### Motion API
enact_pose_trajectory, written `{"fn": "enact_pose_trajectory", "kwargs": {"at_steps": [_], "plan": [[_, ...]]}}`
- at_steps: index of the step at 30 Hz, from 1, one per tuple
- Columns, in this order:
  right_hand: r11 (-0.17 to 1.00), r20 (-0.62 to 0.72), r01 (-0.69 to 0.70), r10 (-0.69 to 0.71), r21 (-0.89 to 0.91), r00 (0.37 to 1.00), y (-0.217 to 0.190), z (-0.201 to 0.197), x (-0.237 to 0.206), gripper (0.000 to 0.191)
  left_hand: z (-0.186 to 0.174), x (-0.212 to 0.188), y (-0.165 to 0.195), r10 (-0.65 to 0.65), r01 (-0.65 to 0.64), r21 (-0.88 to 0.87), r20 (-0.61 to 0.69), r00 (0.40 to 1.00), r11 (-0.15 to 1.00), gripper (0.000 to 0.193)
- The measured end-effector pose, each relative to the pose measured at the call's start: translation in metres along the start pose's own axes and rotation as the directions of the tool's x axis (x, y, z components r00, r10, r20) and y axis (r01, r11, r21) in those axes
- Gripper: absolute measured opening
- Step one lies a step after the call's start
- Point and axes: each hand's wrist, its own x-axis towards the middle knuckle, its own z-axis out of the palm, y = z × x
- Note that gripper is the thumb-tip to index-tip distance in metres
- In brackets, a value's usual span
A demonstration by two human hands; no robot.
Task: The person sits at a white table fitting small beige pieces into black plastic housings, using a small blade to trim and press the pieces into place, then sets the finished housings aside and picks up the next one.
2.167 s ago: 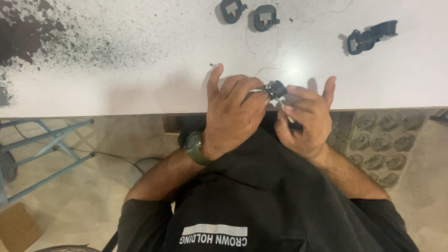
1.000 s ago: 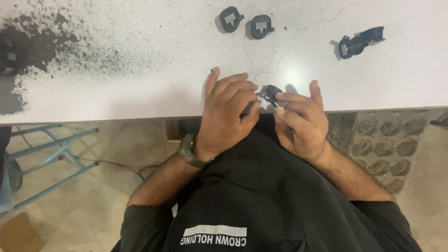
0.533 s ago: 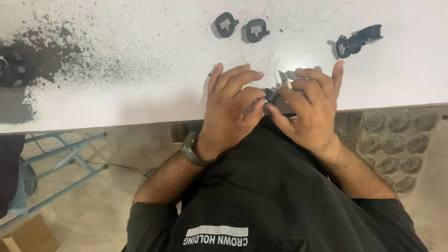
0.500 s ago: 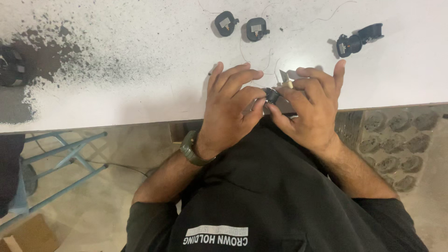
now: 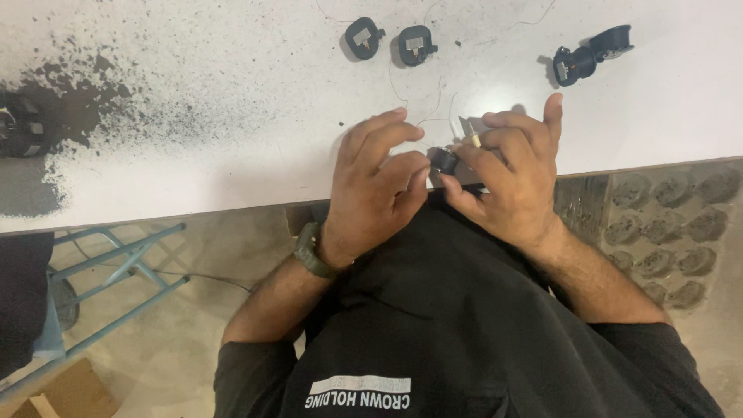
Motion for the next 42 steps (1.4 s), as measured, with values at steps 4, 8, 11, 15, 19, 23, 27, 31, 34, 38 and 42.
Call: {"fn": "enact_pose_trajectory", "kwargs": {"at_steps": [4,8,11,15,19,23,27,31,34,38,42], "plan": [[1.000,0.006,0.005,-0.005,0.001,1.000,0.000,0.000,0.000,0.032,-0.003,0.004,0.000,-0.036,0.037,-0.059,0.023,0.999,0.998,0.023],[1.000,0.001,-0.029,0.029,0.010,1.000,0.000,-0.002,-0.001,0.031,-0.004,0.006,0.000,-0.012,0.013,-0.014,0.023,1.000,1.000,0.023],[0.999,-0.006,-0.035,0.035,0.011,0.999,0.001,-0.001,-0.001,0.031,-0.004,0.006,0.000,0.028,-0.029,0.019,0.053,0.998,0.999,0.023],[0.999,-0.012,-0.030,0.030,0.016,0.999,0.000,0.000,-0.001,0.032,-0.003,0.008,0.004,0.087,-0.091,0.040,0.091,0.992,0.995,0.022],[1.000,0.040,0.004,-0.005,0.007,0.999,-0.001,-0.002,0.000,0.032,0.000,0.013,0.010,-0.044,0.047,-0.065,0.058,0.997,0.997,0.018],[1.000,0.010,-0.018,0.017,0.011,1.000,-0.002,-0.003,0.002,0.033,-0.005,0.016,0.009,-0.259,0.280,-0.204,0.122,0.958,0.938,0.010],[0.997,0.045,-0.071,0.069,0.040,0.997,-0.003,-0.006,-0.001,0.035,-0.006,0.014,0.009,-0.259,0.280,-0.198,0.122,0.958,0.939,0.011],[0.997,-0.049,-0.064,0.067,0.053,0.997,-0.006,-0.011,-0.005,0.030,-0.001,0.015,0.013,-0.325,0.346,-0.183,0.136,0.936,0.920,0.015],[0.988,-0.167,-0.019,0.045,0.155,0.985,-0.010,-0.012,-0.014,0.026,0.002,0.016,0.012,-0.288,0.309,-0.239,0.120,0.950,0.920,0.017],[0.959,-0.154,0.001,0.044,0.282,0.987,-0.016,0.002,-0.025,0.036,0.008,0.015,0.015,-0.238,0.258,-0.312,0.099,0.966,0.914,0.019],[0.961,-0.147,0.037,0.004,0.273,0.989,-0.012,0.009,-0.029,0.039,0.010,0.012,0.018,-0.267,0.275,-0.309,0.070,0.961,0.910,0.020]]}}
